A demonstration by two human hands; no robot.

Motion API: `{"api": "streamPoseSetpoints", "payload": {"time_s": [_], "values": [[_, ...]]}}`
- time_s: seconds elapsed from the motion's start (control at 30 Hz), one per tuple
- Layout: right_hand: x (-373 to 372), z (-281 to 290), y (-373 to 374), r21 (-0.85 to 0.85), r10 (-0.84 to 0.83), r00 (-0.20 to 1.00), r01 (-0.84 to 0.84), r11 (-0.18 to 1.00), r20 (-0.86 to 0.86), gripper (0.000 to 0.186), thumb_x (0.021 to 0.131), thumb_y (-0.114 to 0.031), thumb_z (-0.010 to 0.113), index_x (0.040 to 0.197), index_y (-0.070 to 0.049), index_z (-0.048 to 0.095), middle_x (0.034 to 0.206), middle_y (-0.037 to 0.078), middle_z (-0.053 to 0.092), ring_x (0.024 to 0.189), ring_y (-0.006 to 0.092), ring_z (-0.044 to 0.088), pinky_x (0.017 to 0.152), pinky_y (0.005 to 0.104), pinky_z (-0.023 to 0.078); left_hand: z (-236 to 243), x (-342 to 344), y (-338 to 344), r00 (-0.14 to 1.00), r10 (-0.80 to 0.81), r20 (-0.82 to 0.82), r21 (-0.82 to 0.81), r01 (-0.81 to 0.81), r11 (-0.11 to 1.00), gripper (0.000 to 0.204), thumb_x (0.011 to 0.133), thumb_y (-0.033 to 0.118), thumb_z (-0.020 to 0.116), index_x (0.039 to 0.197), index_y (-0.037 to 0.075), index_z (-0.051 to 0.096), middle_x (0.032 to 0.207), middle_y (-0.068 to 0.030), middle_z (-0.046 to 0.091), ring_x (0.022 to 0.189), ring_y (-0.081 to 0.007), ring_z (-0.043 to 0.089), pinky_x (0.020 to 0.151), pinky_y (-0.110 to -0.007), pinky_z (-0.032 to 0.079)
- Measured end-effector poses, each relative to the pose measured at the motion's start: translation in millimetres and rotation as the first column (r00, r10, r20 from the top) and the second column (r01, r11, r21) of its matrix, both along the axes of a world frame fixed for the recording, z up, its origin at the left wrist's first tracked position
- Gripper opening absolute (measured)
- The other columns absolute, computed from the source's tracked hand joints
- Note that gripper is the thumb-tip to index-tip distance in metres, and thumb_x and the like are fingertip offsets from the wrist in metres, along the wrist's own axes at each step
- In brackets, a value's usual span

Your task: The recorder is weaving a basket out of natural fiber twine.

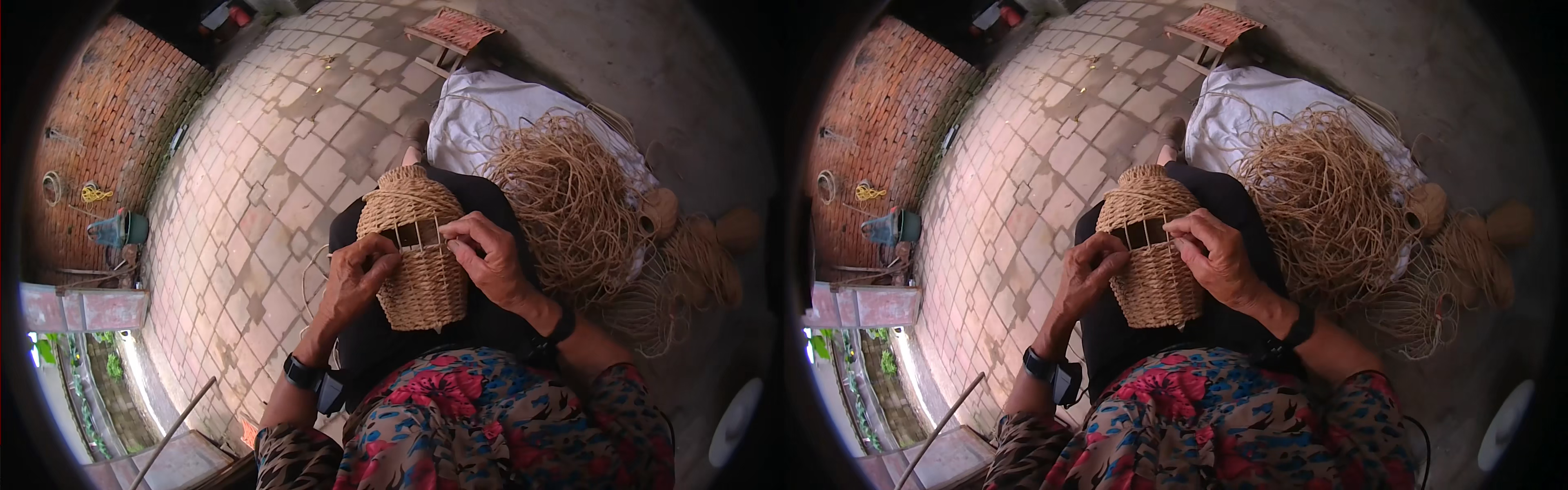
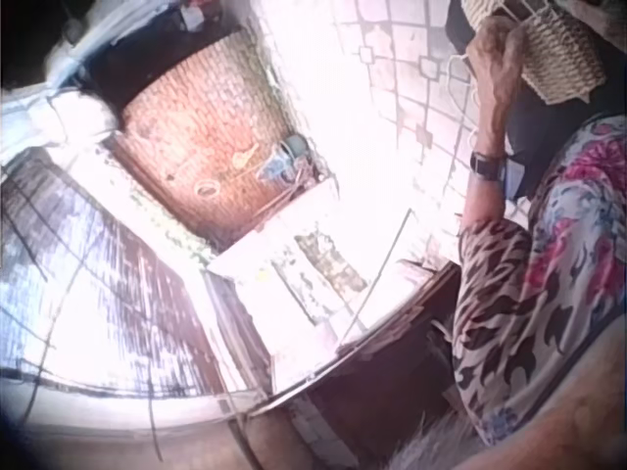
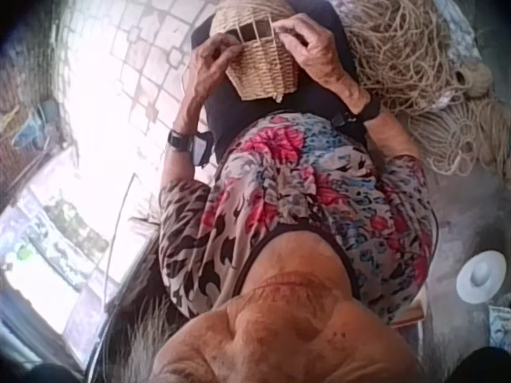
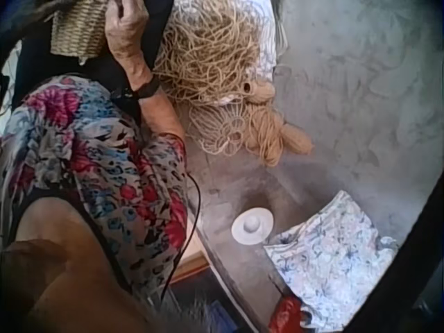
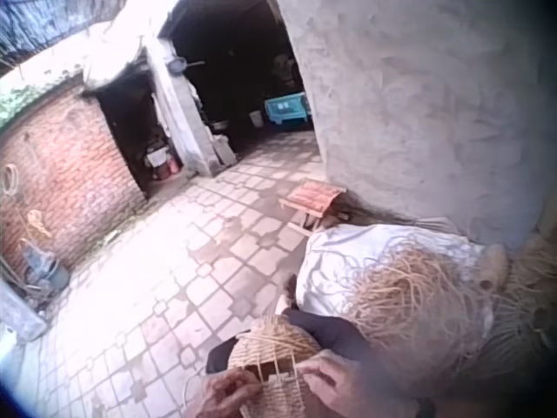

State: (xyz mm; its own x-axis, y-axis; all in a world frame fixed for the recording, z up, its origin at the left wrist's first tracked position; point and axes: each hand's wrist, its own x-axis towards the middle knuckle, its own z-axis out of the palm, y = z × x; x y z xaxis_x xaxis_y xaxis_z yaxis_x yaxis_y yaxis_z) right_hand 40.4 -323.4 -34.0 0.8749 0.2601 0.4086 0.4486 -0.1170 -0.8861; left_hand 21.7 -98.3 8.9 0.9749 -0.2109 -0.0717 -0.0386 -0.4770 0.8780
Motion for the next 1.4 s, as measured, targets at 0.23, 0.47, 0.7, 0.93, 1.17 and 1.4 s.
{"api": "streamPoseSetpoints", "payload": {"time_s": [0.23,0.47,0.7,0.93,1.17,1.4], "values": [[11,4,9,-0.086,0.081,0.992,-0.073,0.994,0.099,0.022,0.083,0.007,0.059,0.103,-0.003,0.06,0.085,0.011,0.066,0.08,0.0252,0.068,0.069,0.0315,0.053,8,9,3,0.972,-0.043,-0.23,-0.08,0.026,0.996,0.015,0.087,0.013,0.06,0.087,-0.001,0.06,0.075,-0.0058,0.062,0.072,-0.0126,0.058,0.067,-0.028,0.047],[24,10,-6,0.086,0.171,0.973,-0.159,0.983,-0.152,0.035,0.086,0.006,0.05,0.119,-0.005,0.053,0.082,0.014,0.067,0.075,0.027,0.068,0.067,0.0321,0.053,3,8,9,0.977,-0.029,-0.213,-0.026,0.024,0.999,0.013,0.087,0.012,0.06,0.086,-0.001,0.06,0.075,-0.0053,0.062,0.072,-0.012,0.058,0.066,-0.027,0.047],[34,6,-1,-0.261,0.307,0.928,-0.25,0.933,0.209,0.046,0.081,0.005,0.055,0.125,-0.007,0.05,0.081,0.015,0.066,0.074,0.0347,0.067,0.065,0.039,0.053,7,9,5,0.977,-0.078,-0.198,-0.02,0.076,0.997,0.014,0.089,0.014,0.06,0.087,-0.001,0.059,0.075,-0.0048,0.062,0.071,-0.0123,0.058,0.068,-0.027,0.047],[36,1,-1,-0.241,0.299,0.952,-0.276,0.931,0.068,0.047,0.083,0.001,0.05,0.129,-0.008,0.046,0.081,0.017,0.066,0.073,0.0364,0.066,0.066,0.0437,0.052,8,11,3,0.978,-0.063,-0.199,0.06,0.076,0.995,0.018,0.091,0.016,0.059,0.091,-0.001,0.06,0.077,-0.008,0.064,0.074,-0.0143,0.061,0.07,-0.03,0.048],[65,-15,3,-0.247,0.492,0.855,-0.519,0.818,-0.165,0.059,0.084,-0.002,0.048,0.141,-0.009,0.034,0.079,0.016,0.064,0.066,0.0319,0.065,0.063,0.0444,0.051,7,17,-1,0.966,-0.073,-0.248,0.105,0.102,0.989,0.02,0.092,0.014,0.057,0.099,-0.003,0.064,0.082,-0.0091,0.067,0.077,-0.0142,0.063,0.071,-0.03,0.05],[61,5,-5,0.192,0.581,0.508,-0.626,0.756,-0.636,0.061,0.089,-0.006,0.051,0.146,-0.01,0.03,0.072,0.0,0.054,0.065,0.0094,0.052,0.066,0.0256,0.045,5,22,2,0.941,-0.084,-0.329,0.01,0.092,0.996,0.019,0.091,0.012,0.059,0.098,-0.004,0.065,0.08,-0.0068,0.066,0.076,-0.0111,0.061,0.071,-0.027,0.05]]}}
